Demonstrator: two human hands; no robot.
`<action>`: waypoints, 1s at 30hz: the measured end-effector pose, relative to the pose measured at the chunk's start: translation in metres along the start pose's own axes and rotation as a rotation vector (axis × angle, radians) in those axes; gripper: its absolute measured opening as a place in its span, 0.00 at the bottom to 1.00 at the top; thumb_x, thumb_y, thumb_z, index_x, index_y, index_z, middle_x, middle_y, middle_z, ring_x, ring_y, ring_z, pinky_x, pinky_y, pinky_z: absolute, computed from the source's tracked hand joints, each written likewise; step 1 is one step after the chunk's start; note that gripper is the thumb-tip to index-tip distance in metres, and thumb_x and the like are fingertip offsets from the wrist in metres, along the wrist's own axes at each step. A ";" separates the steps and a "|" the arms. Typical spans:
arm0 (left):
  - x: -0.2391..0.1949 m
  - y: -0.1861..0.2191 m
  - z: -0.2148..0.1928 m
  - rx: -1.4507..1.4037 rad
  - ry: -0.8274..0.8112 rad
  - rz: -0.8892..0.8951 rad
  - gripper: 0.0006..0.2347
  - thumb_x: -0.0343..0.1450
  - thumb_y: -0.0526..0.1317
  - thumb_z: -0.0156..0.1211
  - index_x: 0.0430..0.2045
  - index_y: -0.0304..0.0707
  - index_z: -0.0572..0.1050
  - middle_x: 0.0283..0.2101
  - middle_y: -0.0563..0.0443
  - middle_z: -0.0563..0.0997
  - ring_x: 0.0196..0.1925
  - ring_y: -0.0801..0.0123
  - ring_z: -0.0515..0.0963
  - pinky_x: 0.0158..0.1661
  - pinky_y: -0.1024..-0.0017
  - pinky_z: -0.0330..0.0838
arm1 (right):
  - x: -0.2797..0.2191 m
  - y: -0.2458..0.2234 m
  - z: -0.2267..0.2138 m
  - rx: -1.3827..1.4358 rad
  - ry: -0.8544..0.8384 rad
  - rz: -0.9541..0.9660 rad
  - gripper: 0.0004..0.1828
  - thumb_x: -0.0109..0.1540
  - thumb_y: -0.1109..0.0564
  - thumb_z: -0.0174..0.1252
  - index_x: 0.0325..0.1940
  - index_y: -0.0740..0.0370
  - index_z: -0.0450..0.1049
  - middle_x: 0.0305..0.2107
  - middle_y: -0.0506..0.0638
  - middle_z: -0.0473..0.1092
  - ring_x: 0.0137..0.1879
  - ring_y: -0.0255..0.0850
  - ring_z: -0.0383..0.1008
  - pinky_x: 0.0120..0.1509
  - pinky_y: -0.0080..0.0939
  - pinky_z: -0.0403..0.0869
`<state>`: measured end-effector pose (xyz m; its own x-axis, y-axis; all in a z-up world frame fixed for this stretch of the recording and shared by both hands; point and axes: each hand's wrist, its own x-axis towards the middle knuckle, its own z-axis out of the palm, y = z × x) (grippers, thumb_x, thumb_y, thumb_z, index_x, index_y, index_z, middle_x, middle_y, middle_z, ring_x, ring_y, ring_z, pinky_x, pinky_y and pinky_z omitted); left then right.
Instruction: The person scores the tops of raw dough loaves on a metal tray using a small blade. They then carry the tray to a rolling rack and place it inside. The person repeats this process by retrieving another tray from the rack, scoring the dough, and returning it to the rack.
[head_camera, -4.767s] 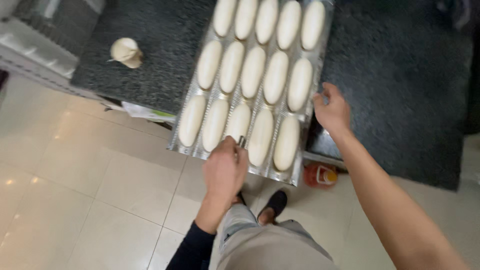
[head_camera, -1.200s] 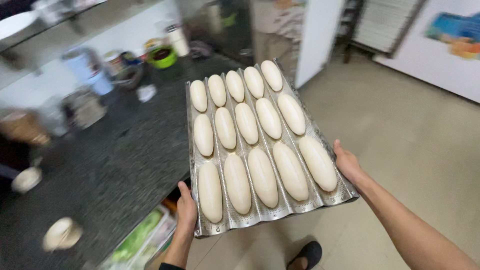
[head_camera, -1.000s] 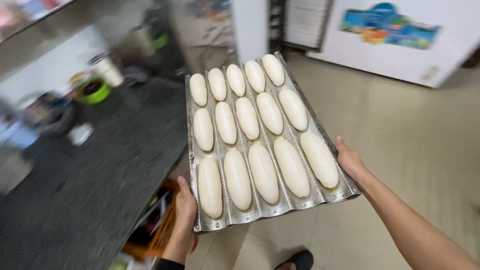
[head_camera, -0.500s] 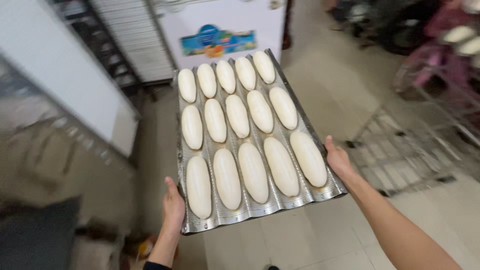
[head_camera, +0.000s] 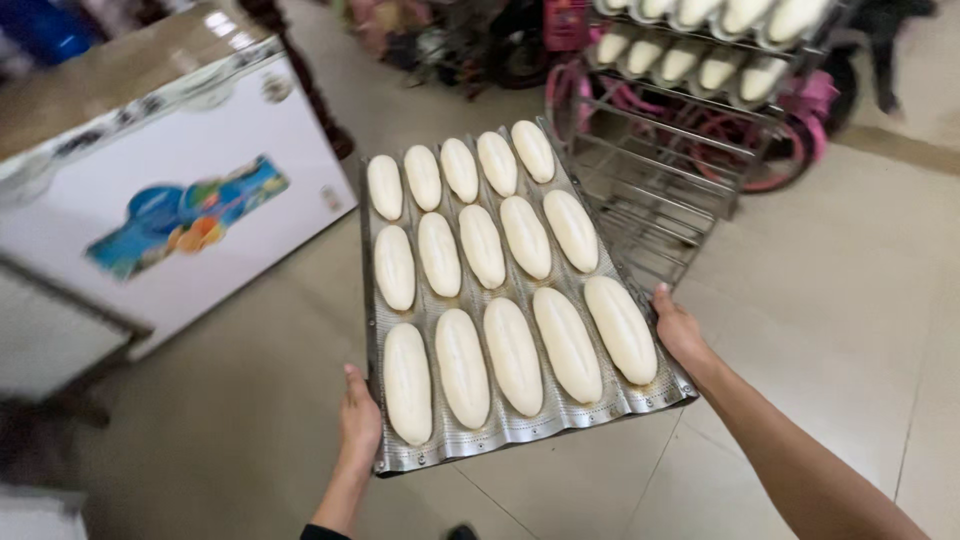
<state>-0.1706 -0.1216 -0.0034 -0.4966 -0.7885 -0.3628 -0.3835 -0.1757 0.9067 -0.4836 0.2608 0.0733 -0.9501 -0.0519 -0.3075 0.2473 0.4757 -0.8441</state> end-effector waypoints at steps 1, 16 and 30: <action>0.020 0.009 0.006 0.073 -0.028 -0.005 0.40 0.76 0.67 0.28 0.47 0.20 0.77 0.49 0.28 0.83 0.55 0.47 0.81 0.57 0.58 0.69 | -0.004 0.005 0.001 0.053 -0.001 -0.019 0.42 0.70 0.30 0.38 0.57 0.73 0.74 0.50 0.65 0.76 0.55 0.50 0.75 0.62 0.47 0.70; 0.198 0.099 0.168 0.312 -0.538 0.221 0.41 0.75 0.66 0.26 0.36 0.16 0.77 0.37 0.26 0.83 0.45 0.45 0.83 0.52 0.54 0.72 | -0.009 0.090 -0.021 0.039 0.478 0.120 0.45 0.73 0.29 0.29 0.56 0.71 0.77 0.46 0.63 0.76 0.55 0.51 0.73 0.65 0.48 0.67; 0.297 0.157 0.302 0.341 -0.643 0.279 0.40 0.74 0.67 0.26 0.50 0.21 0.74 0.52 0.25 0.80 0.59 0.43 0.77 0.60 0.57 0.67 | 0.075 0.016 -0.014 0.233 0.514 0.205 0.43 0.73 0.32 0.28 0.58 0.72 0.75 0.47 0.64 0.76 0.54 0.51 0.74 0.65 0.48 0.68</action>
<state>-0.6139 -0.2053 -0.0337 -0.9239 -0.2623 -0.2787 -0.3444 0.2518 0.9045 -0.5538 0.2770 0.0427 -0.8343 0.4800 -0.2713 0.4152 0.2233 -0.8819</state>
